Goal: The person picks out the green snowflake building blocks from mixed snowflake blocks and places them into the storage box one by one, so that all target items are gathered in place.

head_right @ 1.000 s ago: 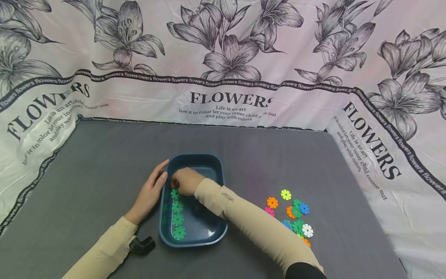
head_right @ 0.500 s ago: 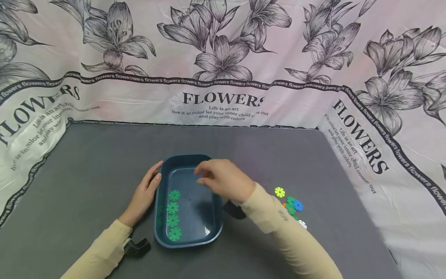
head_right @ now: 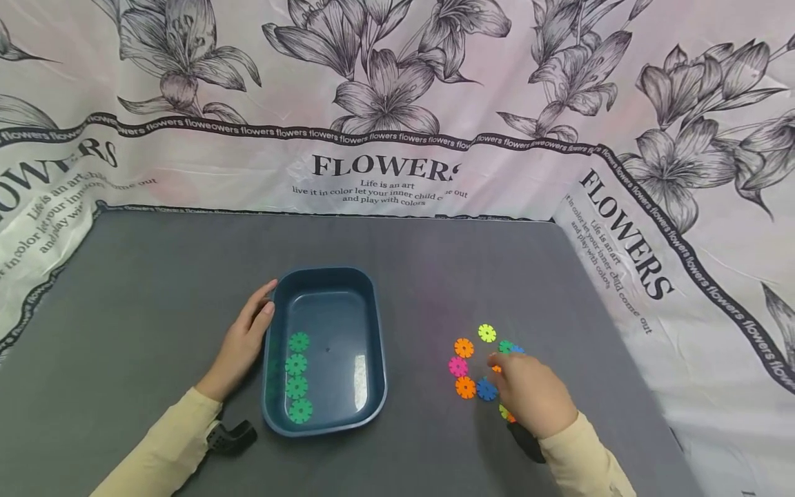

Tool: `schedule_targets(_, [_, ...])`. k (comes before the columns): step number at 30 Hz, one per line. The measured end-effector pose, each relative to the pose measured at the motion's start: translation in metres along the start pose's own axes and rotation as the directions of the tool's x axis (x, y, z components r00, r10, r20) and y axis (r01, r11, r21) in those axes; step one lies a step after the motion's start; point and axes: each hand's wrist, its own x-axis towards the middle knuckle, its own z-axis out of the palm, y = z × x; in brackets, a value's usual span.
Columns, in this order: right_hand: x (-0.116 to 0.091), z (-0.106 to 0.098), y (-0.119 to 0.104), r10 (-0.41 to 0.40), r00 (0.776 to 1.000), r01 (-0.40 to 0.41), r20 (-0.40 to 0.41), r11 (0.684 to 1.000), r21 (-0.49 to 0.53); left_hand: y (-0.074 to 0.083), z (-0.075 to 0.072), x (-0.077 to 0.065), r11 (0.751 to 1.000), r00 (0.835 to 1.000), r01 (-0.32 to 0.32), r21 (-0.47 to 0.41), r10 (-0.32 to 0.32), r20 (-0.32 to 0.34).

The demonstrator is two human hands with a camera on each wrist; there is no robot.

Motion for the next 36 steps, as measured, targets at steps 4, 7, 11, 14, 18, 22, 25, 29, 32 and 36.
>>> schedule_targets(4, [-0.004,0.021,0.025,0.112,0.992,-0.109,0.052,0.993,-0.048,-0.017,0.001,0.004,1.0,1.0,0.005,0.007,-0.005,-0.005])
schedule_targets(7, [-0.006,0.031,0.038,0.129,0.992,-0.127,0.015,0.989,-0.071,-0.022,0.001,0.005,1.0,1.0,0.004,0.012,-0.004,-0.011])
schedule_targets(11, [-0.005,0.038,0.048,0.09,0.995,-0.092,-0.052,0.995,-0.026,-0.022,0.0,0.005,1.0,1.0,0.006,0.003,-0.005,-0.019])
schedule_targets(14, [-0.004,0.04,0.053,0.045,0.992,-0.047,-0.117,0.999,-0.016,-0.021,0.001,0.005,1.0,1.0,0.004,0.008,-0.004,-0.016])
schedule_targets(18, [-0.002,0.042,0.058,0.006,0.987,-0.008,-0.158,1.0,-0.014,-0.02,0.002,0.005,1.0,1.0,0.0,0.008,0.0,-0.017])
schedule_targets(22, [0.001,0.043,0.061,-0.01,0.986,0.013,-0.167,1.0,0.019,-0.019,0.002,0.005,1.0,1.0,0.003,0.01,-0.003,-0.02])
schedule_targets(25, [0.005,0.042,0.061,-0.024,0.983,0.031,-0.182,0.999,0.035,-0.019,0.002,0.005,1.0,1.0,0.005,0.006,-0.004,-0.021])
schedule_targets(29, [0.007,0.041,0.062,-0.028,0.982,0.039,-0.188,0.998,0.055,-0.019,0.002,0.006,1.0,1.0,0.013,-0.001,-0.013,-0.019])
schedule_targets(32, [0.008,0.041,0.063,-0.019,0.985,0.031,-0.171,0.997,0.072,-0.017,0.002,0.005,1.0,1.0,0.026,-0.001,-0.026,-0.015])
schedule_targets(36, [0.01,0.039,0.064,-0.005,0.989,0.021,-0.148,0.994,0.106,-0.001,0.0,0.002,1.0,1.0,0.029,0.002,-0.029,-0.002])
